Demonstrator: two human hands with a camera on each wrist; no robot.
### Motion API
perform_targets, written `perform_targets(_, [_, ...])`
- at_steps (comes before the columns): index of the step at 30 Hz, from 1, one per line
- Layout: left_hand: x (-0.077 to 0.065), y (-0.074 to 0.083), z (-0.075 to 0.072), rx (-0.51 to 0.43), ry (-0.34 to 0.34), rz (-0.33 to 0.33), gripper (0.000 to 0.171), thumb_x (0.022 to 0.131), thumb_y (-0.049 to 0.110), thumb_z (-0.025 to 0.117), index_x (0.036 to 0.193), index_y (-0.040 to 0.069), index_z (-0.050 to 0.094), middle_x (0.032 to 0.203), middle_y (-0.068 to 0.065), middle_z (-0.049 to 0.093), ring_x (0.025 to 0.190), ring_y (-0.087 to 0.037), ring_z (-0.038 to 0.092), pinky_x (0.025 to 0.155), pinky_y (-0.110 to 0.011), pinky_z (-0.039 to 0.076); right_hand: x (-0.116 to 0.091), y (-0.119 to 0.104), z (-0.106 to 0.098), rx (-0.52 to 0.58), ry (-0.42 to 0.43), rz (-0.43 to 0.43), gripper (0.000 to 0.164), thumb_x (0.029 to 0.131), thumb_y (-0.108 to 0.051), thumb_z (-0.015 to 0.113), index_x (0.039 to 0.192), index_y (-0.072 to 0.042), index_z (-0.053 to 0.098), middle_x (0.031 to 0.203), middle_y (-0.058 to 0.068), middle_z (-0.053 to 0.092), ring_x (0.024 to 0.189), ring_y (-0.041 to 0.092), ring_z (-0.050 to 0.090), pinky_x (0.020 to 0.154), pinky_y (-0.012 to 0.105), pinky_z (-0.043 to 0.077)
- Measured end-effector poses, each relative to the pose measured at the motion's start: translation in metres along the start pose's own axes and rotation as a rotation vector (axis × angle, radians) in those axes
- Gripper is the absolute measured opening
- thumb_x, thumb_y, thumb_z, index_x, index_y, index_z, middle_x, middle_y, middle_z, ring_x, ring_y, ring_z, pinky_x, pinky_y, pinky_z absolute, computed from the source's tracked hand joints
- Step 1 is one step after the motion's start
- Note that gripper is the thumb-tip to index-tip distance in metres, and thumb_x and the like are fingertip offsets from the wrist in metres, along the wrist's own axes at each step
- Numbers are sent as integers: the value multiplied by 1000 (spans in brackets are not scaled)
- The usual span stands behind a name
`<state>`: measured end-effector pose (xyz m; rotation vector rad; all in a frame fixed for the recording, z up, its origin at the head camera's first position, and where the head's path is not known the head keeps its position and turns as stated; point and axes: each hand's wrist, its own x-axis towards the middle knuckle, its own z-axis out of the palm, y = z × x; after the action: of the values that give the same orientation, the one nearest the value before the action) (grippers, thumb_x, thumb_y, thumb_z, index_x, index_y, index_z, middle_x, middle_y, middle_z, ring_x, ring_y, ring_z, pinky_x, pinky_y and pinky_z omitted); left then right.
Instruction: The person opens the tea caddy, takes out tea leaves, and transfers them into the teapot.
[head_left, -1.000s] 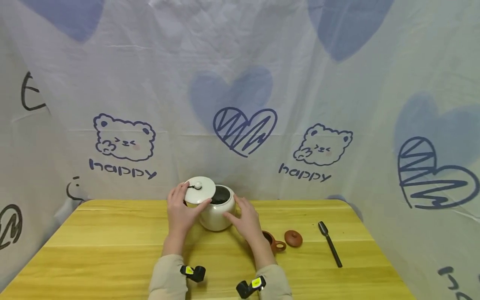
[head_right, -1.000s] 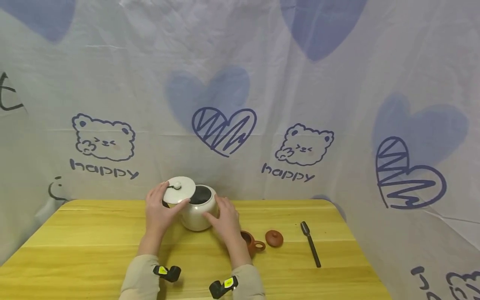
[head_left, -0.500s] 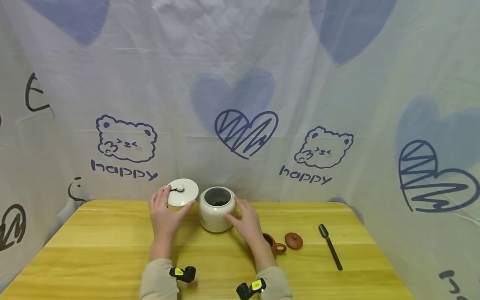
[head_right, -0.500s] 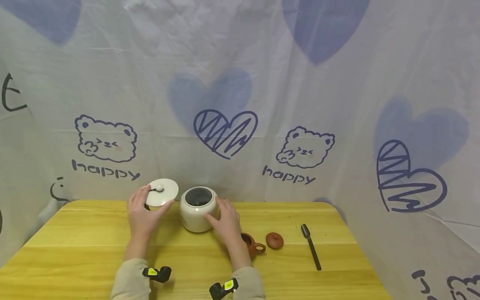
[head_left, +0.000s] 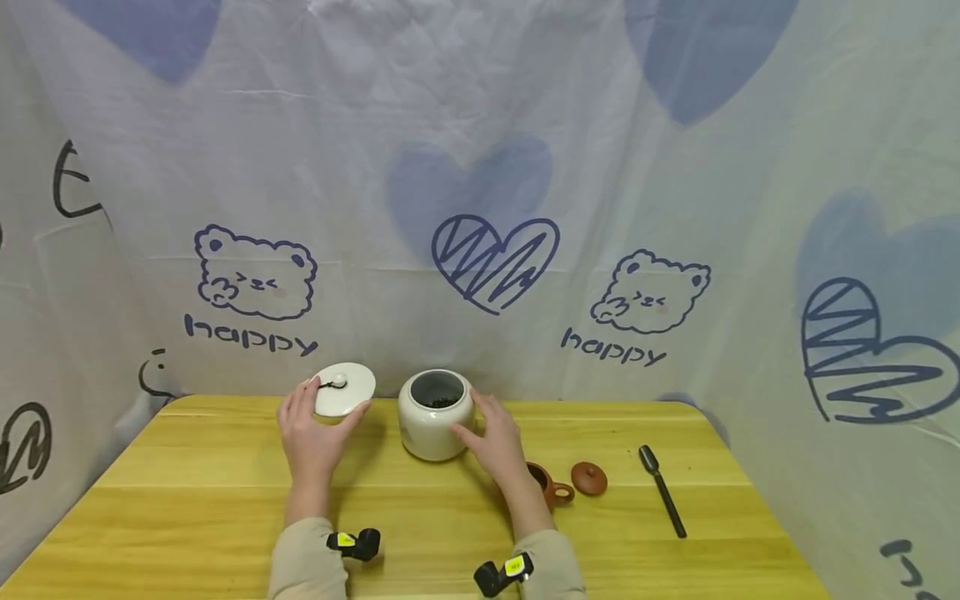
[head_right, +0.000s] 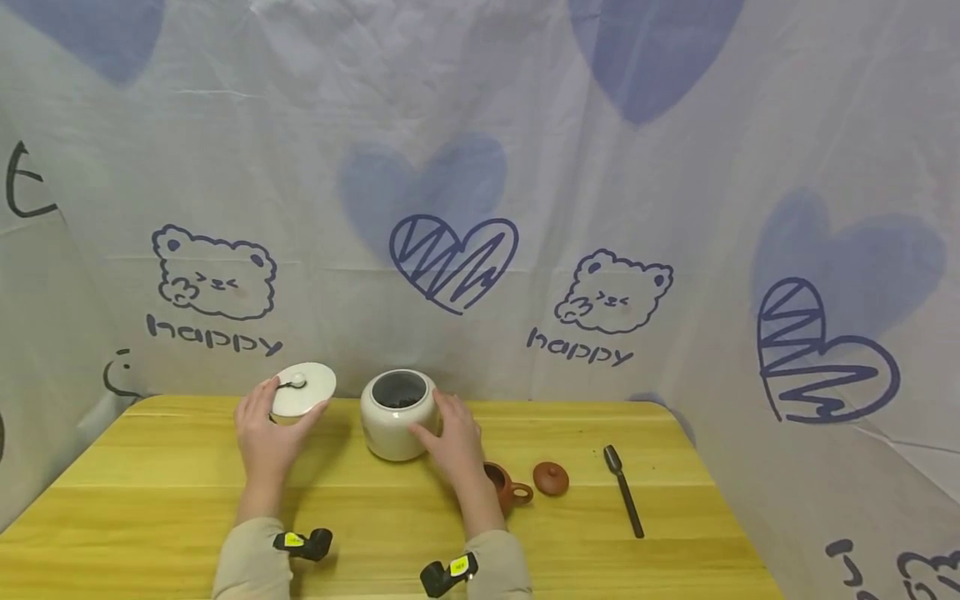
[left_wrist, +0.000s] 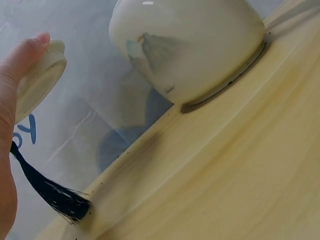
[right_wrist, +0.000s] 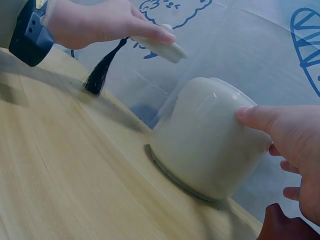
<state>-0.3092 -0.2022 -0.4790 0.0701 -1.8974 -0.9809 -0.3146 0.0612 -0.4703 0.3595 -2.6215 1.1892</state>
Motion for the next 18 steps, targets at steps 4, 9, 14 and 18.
perform_targets(4, [-1, -6, -2, 2, 12, -29, 85, 54, 25, 95, 125, -5, 60, 127, -20, 60, 123, -44, 44, 106, -61, 35, 0, 0, -1, -1, -4, 7, 68, 89, -41, 69, 146, -12, 46, 151, 19, 43, 143, 38, 35, 113, 66, 28])
perform_targets(9, [0, -11, -4, 4, 27, -27, 85, 54, 26, 95, 124, -5, 60, 125, -21, 60, 121, -45, 44, 105, -60, 36, 1, -3, -3, 2, -3, 7, 68, 89, -41, 69, 146, -12, 45, 151, 19, 43, 143, 38, 35, 113, 65, 28])
perform_targets(14, [-3, -17, -6, 27, -3, -29, 83, 55, 27, 94, 123, -6, 61, 123, -23, 60, 120, -45, 44, 105, -60, 35, 0, -5, -4, 9, -2, 5, 69, 88, -41, 70, 146, -11, 46, 151, 18, 43, 143, 38, 35, 114, 65, 27])
perform_targets(18, [-6, -21, -5, 68, -72, -58, 81, 58, 28, 93, 123, -7, 61, 123, -25, 59, 121, -46, 43, 106, -59, 34, -1, -4, -3, 5, -9, 18, 69, 88, -41, 70, 146, -12, 46, 151, 19, 42, 143, 38, 35, 114, 65, 26])
